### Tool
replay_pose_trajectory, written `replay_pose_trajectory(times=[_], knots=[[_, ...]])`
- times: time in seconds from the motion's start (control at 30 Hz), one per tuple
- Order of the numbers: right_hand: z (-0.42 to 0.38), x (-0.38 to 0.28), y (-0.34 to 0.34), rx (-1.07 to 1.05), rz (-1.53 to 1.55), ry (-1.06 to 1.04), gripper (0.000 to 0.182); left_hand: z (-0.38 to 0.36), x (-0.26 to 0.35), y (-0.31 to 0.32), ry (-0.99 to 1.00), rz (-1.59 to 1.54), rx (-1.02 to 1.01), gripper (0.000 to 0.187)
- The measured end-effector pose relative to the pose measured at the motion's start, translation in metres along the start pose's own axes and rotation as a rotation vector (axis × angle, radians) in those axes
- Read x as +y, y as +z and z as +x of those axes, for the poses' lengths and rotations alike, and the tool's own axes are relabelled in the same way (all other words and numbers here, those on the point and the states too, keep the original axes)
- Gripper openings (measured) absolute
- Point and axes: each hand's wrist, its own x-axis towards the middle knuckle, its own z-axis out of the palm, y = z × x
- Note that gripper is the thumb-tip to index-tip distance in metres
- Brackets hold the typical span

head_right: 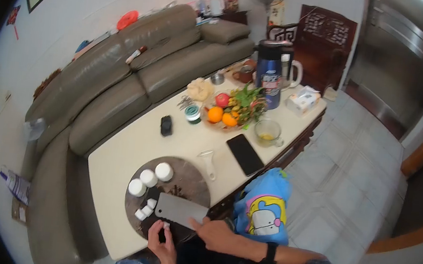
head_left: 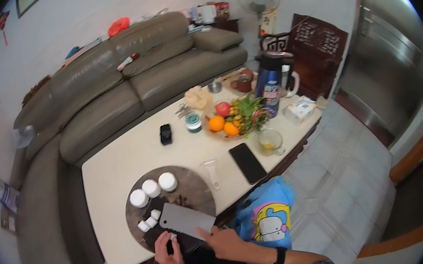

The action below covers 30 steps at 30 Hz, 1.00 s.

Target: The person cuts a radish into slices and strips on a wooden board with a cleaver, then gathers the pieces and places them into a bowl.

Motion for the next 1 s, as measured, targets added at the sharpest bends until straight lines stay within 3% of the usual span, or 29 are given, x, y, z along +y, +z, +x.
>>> replay_pose_trajectory(times=[0.07,0.23,0.4,0.53,0.7,0.83,0.9,0.93,1.0], knots=[[-0.002,0.0,-0.011,-0.083,0.012,0.083,0.079,0.003,0.019,-0.008,-0.373,-0.37,0.055,0.02],[-0.013,0.006,-0.032,-0.012,0.271,0.105,0.058,0.013,0.041,-0.036,-0.869,-0.905,0.005,0.022],[-0.014,0.003,-0.052,-0.131,0.278,0.174,0.049,0.013,0.037,-0.049,-0.964,-1.07,-0.003,0.021],[-0.016,0.008,-0.051,-0.057,0.169,0.114,0.044,0.009,0.037,-0.048,-0.944,-1.023,-0.005,0.021],[-0.008,0.019,-0.052,0.091,0.119,0.045,0.028,0.005,0.035,-0.042,-0.742,-0.691,-0.063,0.019],[-0.003,0.014,-0.057,0.121,0.08,0.03,0.015,-0.001,0.03,-0.038,-0.709,-0.545,-0.109,0.016],[-0.002,0.01,-0.058,0.123,0.019,0.027,0.011,0.002,0.032,-0.039,-0.594,-0.228,-0.161,0.013],[-0.002,0.009,-0.06,0.115,0.029,0.034,0.011,0.004,0.032,-0.04,-0.602,-0.222,-0.172,0.013],[0.0,0.006,-0.063,0.062,-0.035,0.038,0.011,0.009,0.03,-0.042,-0.335,0.061,-0.168,0.011]])
